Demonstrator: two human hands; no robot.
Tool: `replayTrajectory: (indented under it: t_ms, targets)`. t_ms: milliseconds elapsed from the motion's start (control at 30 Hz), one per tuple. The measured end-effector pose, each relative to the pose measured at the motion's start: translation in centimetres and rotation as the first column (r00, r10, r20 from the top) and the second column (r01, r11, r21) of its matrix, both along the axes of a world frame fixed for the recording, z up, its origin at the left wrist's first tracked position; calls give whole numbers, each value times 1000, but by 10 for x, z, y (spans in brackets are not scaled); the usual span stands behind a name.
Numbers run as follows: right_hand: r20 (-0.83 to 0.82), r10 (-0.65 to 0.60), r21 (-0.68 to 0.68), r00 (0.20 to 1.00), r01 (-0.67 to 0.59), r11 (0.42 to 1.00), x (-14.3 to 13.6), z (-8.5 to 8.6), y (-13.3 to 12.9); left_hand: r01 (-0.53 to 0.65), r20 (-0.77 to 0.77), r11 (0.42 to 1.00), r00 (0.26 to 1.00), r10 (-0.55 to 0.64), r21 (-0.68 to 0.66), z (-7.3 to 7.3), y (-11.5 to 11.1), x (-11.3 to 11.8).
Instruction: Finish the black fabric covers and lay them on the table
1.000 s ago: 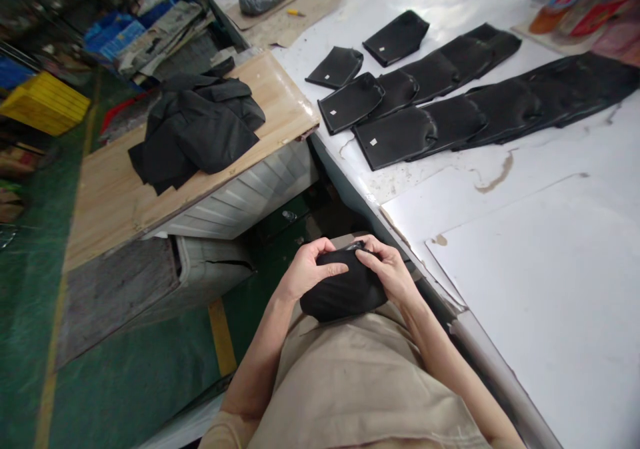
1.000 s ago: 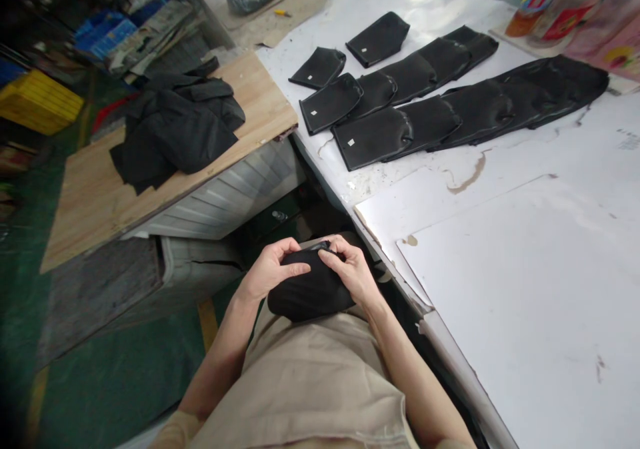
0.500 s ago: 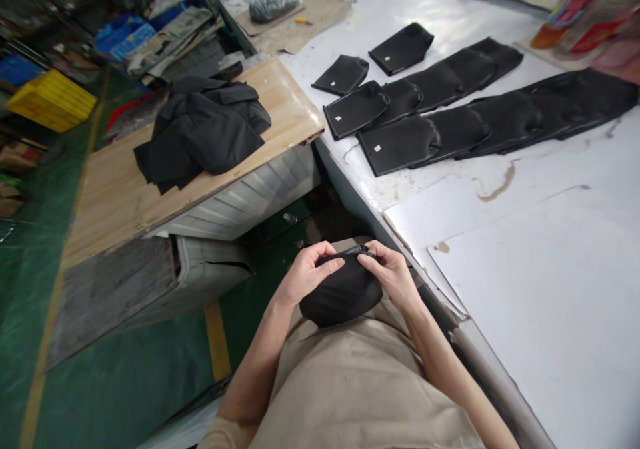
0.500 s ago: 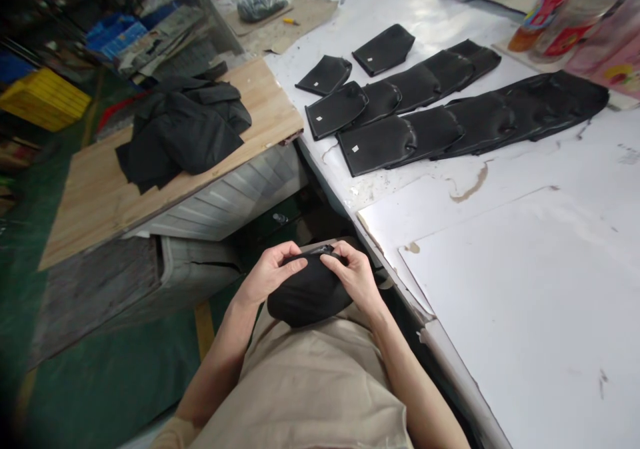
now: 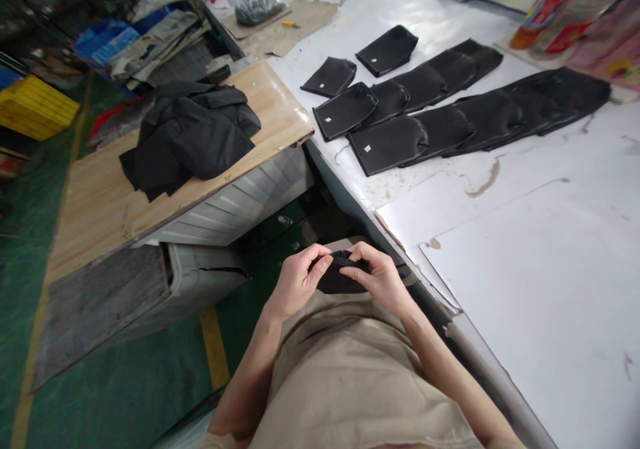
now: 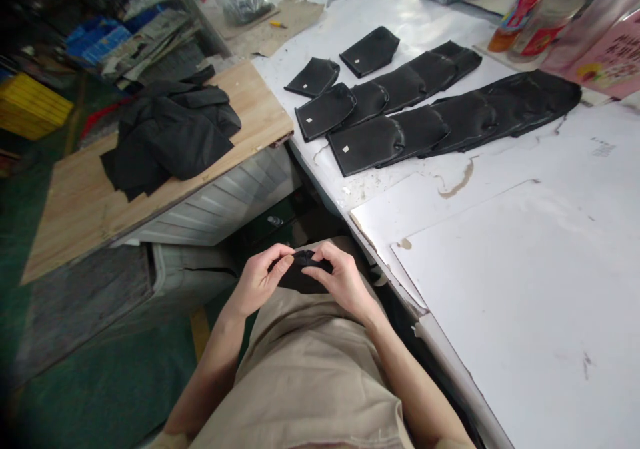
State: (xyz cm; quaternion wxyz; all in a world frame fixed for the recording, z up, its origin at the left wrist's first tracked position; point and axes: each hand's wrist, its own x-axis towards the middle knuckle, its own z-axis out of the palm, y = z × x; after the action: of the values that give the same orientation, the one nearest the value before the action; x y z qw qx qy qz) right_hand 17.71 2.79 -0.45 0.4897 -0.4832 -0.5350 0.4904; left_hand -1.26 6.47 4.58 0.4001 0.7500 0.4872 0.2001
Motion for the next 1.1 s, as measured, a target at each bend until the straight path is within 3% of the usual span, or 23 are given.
replayTrajectory:
  t_ms: [133, 367, 533, 867, 1100]
  targets:
    - [2, 9, 79, 1000, -9, 997, -1, 0, -3, -117, 60, 993, 991, 116, 4, -14, -7, 13]
    - [76, -5, 147, 997, -6, 989, 2, -11, -8, -184, 175, 961, 960, 221, -205, -28, -10, 18]
    - [67, 28, 120, 997, -36, 992, 4, -10, -8, -223, 197, 938, 940, 279, -266, -34, -11, 20]
    - [-7, 26, 32, 1000, -25, 999, 4, -12, -7, -197, 201, 929, 942, 268, -315, -34, -10, 21]
    - [-116, 200, -104, 973, -212, 972, 17, -10, -6, -199, 169, 937, 953, 253, -286, -34, -10, 20]
